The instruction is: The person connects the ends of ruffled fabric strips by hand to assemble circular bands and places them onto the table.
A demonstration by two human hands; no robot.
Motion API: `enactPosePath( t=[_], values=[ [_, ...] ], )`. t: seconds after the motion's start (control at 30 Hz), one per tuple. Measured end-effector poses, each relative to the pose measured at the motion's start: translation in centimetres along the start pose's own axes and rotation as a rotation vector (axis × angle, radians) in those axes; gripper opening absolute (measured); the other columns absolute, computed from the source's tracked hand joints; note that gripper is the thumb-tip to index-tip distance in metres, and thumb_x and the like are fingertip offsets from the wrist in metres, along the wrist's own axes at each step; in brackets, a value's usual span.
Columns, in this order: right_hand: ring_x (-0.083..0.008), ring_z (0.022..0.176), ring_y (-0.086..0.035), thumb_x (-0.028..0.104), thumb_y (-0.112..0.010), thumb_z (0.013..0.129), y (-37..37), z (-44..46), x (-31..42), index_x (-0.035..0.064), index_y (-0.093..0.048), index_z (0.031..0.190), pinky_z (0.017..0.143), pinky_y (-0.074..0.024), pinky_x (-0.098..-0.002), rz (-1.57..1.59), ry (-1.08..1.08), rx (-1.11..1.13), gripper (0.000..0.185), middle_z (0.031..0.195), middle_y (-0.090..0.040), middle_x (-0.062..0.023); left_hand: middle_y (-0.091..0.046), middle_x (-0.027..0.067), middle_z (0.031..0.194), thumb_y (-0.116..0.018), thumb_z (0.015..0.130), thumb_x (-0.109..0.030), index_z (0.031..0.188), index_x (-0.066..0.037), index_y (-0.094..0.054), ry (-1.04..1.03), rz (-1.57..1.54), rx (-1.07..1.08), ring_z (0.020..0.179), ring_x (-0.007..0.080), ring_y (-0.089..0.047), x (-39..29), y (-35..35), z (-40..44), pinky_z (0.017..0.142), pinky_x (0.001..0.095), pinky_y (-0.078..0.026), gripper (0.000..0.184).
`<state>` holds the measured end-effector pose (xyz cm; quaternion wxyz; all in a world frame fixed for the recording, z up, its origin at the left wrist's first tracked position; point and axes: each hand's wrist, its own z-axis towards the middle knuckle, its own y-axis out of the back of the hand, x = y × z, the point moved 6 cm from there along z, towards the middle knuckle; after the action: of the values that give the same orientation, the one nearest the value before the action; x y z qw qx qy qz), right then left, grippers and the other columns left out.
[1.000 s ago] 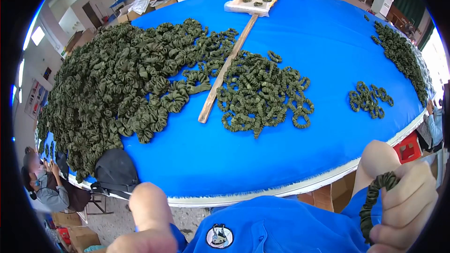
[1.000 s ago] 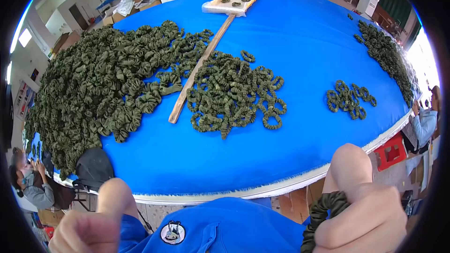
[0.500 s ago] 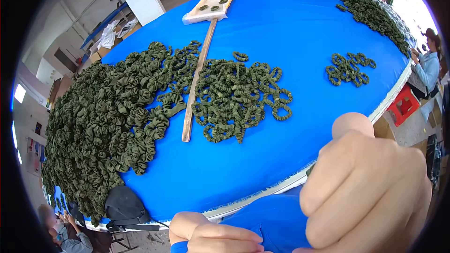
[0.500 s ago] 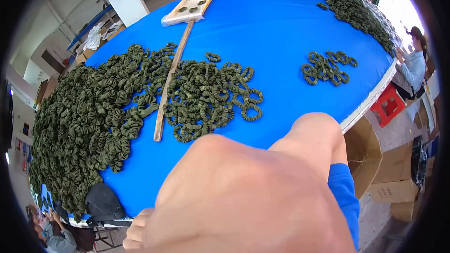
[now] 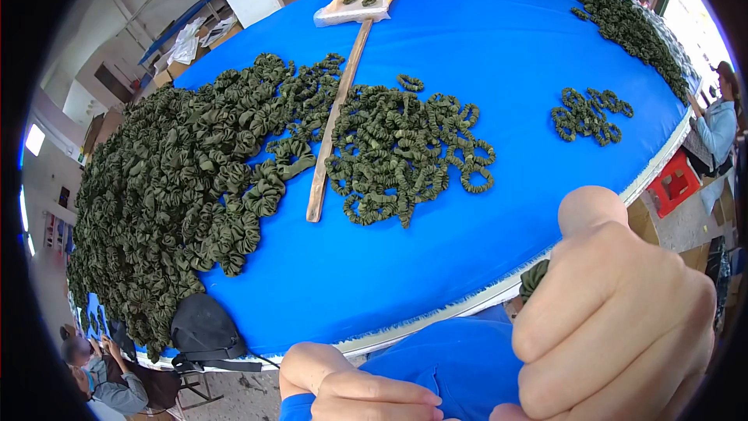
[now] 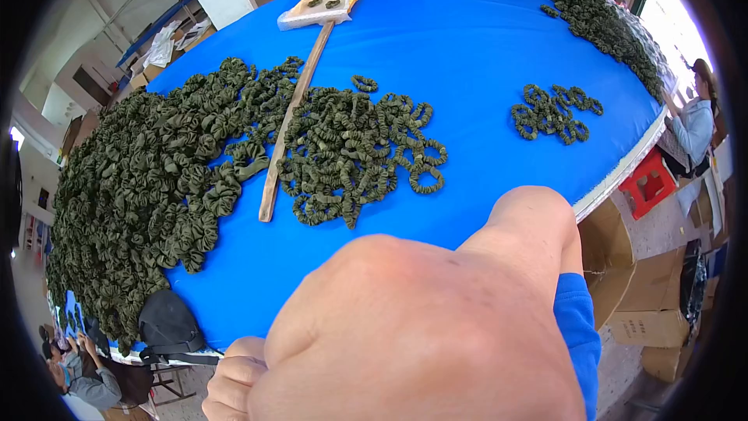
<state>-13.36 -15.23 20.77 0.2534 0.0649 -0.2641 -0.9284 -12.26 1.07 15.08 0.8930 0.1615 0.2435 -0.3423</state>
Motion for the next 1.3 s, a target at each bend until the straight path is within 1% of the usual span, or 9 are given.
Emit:
enactPosePath(
  t=[0.1,0.23,0.27,0.3,0.6,1.0,1.1,1.2,1.3],
  values=[
    [-0.0123,0.045,-0.036,0.008,-0.055,0.064,0.0,0.0,-0.1,0.0073,-0.055,0.069,0.041,-0.0280,-0.0258,0.008,-0.009,-0.002,0.005,0.055,-0.049,-0.0047,-0.063,0.0115,0.071,-0.044,0.088,-0.013,0.076,-0.002,-0.059,0.015,0.019,-0.016,0.061,0.0208,-0.058,-0.2,0.2,0.1,0.062,0.0346,-0.054,0.022],
    [-0.0123,0.044,-0.036,0.008,-0.055,0.064,0.0,0.0,-0.1,0.0069,-0.055,0.068,0.040,-0.0275,-0.0257,0.006,-0.014,-0.001,0.004,0.055,-0.049,-0.0050,-0.065,0.0122,0.073,-0.043,0.088,-0.012,0.077,-0.002,-0.060,0.137,0.104,-0.072,0.062,0.0209,-0.061,-0.1,0.0,0.3,0.062,0.0349,-0.056,0.022],
    [-0.0123,0.044,-0.035,0.008,-0.055,0.063,0.1,-0.1,-0.2,0.0068,-0.055,0.068,0.040,-0.0274,-0.0256,0.000,-0.012,-0.002,0.004,0.054,-0.049,-0.0050,-0.065,0.0122,0.072,-0.043,0.088,-0.012,0.076,-0.002,-0.060,0.010,0.091,0.031,0.061,0.0210,-0.061,0.4,-0.1,0.5,0.062,0.0348,-0.056,0.022],
    [-0.0123,0.044,-0.035,0.008,-0.055,0.063,0.2,0.1,-0.2,0.0068,-0.055,0.068,0.040,-0.0273,-0.0256,-0.003,-0.011,-0.004,0.004,0.054,-0.049,-0.0051,-0.064,0.0117,0.072,-0.044,0.087,-0.011,0.076,-0.002,-0.059,-0.029,0.086,0.070,0.061,0.0205,-0.060,1.0,0.0,0.6,0.062,0.0342,-0.055,0.022],
    [-0.0122,0.042,-0.035,0.006,-0.054,0.062,1.0,0.8,1.7,0.0060,-0.055,0.066,0.037,-0.0262,-0.0252,-0.066,-0.041,-0.067,0.004,0.053,-0.049,-0.0058,-0.060,0.0066,0.066,-0.047,0.083,-0.007,0.069,-0.005,-0.056,-0.189,0.191,-0.115,0.055,0.0162,-0.053,-2.5,4.5,0.0,0.057,0.0288,-0.049,0.017],
    [-0.0121,0.040,-0.034,0.004,-0.054,0.059,0.3,1.1,0.7,0.0050,-0.055,0.063,0.034,-0.0248,-0.0247,-0.037,-0.100,-0.113,0.004,0.052,-0.050,-0.0067,-0.054,-0.0002,0.058,-0.051,0.078,-0.001,0.060,-0.008,-0.052,-0.740,0.240,-0.183,0.048,0.0106,-0.044,-9.1,5.0,-0.8,0.050,0.0217,-0.042,0.019],
    [-0.0120,0.039,-0.034,0.006,-0.053,0.065,0.1,1.0,0.3,0.0043,-0.055,0.064,0.034,-0.0249,-0.0242,-0.024,0.033,-0.081,0.002,0.053,-0.051,-0.0075,-0.052,-0.0019,0.056,-0.052,0.077,0.000,0.058,-0.009,-0.051,-0.887,0.270,-0.190,0.046,0.0091,-0.041,-9.4,4.8,-1.0,0.048,0.0199,-0.040,0.021],
    [-0.0119,0.039,-0.034,0.007,-0.053,0.071,0.0,1.2,-0.2,0.0036,-0.054,0.065,0.033,-0.0250,-0.0237,0.000,0.185,-0.045,0.007,0.054,-0.051,-0.0082,-0.050,-0.0036,0.054,-0.053,0.075,0.001,0.056,-0.010,-0.050,-0.989,0.284,-0.192,0.044,0.0077,-0.039,-9.7,4.8,-1.4,0.046,0.0181,-0.038,0.023],
    [-0.0099,0.037,-0.031,0.005,-0.057,0.071,-0.1,1.9,-2.1,0.0072,-0.054,0.065,0.034,-0.0250,-0.0247,0.067,0.154,-0.033,0.007,0.050,-0.048,-0.0001,-0.051,-0.0035,0.054,-0.051,0.074,0.005,0.056,-0.010,-0.051,-1.016,0.196,-0.195,0.044,0.0071,-0.039,-10.6,4.7,-2.0,0.046,0.0177,-0.038,0.024]
  ],
)
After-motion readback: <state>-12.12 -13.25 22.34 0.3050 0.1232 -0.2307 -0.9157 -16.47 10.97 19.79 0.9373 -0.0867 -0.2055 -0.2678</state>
